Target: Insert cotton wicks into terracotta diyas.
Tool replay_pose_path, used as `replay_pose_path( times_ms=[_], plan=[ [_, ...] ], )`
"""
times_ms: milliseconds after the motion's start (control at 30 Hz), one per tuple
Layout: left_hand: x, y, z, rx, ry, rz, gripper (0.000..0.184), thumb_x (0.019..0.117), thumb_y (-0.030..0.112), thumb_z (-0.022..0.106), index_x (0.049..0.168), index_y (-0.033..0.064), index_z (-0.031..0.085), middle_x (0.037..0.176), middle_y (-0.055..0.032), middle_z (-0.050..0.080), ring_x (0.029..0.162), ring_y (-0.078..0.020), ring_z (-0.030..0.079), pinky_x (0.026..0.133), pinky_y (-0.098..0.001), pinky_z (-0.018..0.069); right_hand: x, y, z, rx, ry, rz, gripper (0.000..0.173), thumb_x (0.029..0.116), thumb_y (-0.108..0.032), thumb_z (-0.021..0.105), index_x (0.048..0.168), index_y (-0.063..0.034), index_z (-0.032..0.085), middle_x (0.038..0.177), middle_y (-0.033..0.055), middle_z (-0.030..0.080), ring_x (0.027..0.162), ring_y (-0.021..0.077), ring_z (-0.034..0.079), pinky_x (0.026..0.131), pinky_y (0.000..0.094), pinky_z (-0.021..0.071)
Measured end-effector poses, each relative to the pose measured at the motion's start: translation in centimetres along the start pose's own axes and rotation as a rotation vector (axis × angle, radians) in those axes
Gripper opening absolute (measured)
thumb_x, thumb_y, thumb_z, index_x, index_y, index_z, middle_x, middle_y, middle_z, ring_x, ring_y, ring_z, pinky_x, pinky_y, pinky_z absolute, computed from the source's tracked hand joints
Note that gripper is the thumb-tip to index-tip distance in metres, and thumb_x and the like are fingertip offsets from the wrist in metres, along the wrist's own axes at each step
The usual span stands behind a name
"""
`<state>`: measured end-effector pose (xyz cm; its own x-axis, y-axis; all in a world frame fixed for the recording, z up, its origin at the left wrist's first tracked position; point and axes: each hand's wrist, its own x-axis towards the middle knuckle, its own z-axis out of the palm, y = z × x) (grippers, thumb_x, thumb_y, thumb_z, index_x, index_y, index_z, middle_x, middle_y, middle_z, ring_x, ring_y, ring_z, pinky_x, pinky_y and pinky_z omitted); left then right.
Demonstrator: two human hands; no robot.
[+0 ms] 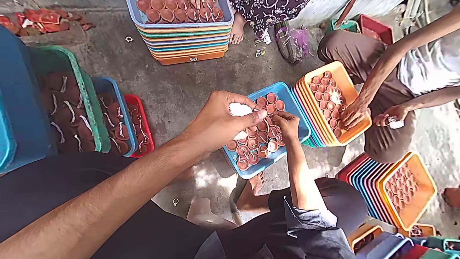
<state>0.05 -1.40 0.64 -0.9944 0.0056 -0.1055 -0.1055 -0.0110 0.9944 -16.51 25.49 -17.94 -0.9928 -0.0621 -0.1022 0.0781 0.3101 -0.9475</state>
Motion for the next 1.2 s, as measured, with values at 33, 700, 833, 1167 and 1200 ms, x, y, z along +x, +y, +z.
replay_pose_path(
  times_ms=[33,700,833,1167,1200],
  plan=[
    [0.0,-0.1,-0.1,-0.006,-0.001,-0.005,0.013,0.0968,0.015,0.072,0.102,0.0039,0.076,0.082,-0.0056,0.074,0.072,-0.0127,0.072,0.068,-0.0248,0.0615,0.3,1.1,0.5,-0.004,0.006,0.006,0.011,0.0864,-0.006,0.079,0.096,-0.0013,0.078,0.084,0.0070,0.077,0.071,0.0130,0.072,0.069,0.0315,0.0615],
    [-0.2,0.3,-0.1,-0.081,-0.002,-0.108,0.017,0.0969,0.018,0.072,0.104,0.0037,0.075,0.084,-0.0066,0.075,0.075,-0.0128,0.073,0.069,-0.0247,0.0614,-2.6,3.2,0.0,-0.693,-0.055,0.096,0.014,0.0830,-0.014,0.082,0.091,-0.0043,0.078,0.086,0.0156,0.074,0.080,0.0339,0.069,0.076,0.0608,0.0520],
    [-0.1,0.3,-0.1,-0.093,-0.002,-0.117,0.017,0.0968,0.019,0.072,0.105,0.0040,0.075,0.084,-0.0065,0.074,0.075,-0.0129,0.072,0.070,-0.0253,0.0617,-2.5,3.3,-0.2,-0.756,-0.079,0.111,0.014,0.0818,-0.015,0.083,0.090,-0.0044,0.077,0.086,0.0181,0.072,0.082,0.0372,0.068,0.075,0.0636,0.0502],
    [0.0,0.0,-0.1,-0.091,-0.010,-0.129,0.019,0.0967,0.021,0.072,0.107,0.0048,0.075,0.085,-0.0077,0.075,0.077,-0.0155,0.073,0.072,-0.0268,0.0618,-4.1,0.4,-1.9,-0.805,-0.075,0.003,0.026,0.0730,-0.006,0.084,0.098,-0.0062,0.075,0.087,0.0189,0.071,0.079,0.0400,0.067,0.068,0.0642,0.0515],
    [0.0,0.1,-0.1,-0.088,-0.010,-0.124,0.019,0.0967,0.021,0.072,0.106,0.0047,0.075,0.086,-0.0075,0.076,0.077,-0.0154,0.073,0.072,-0.0269,0.0619,-4.4,-0.3,-2.1,-0.789,-0.075,-0.018,0.027,0.0739,-0.005,0.083,0.100,-0.0065,0.075,0.088,0.0184,0.071,0.077,0.0392,0.067,0.067,0.0631,0.0521]
  ],
)
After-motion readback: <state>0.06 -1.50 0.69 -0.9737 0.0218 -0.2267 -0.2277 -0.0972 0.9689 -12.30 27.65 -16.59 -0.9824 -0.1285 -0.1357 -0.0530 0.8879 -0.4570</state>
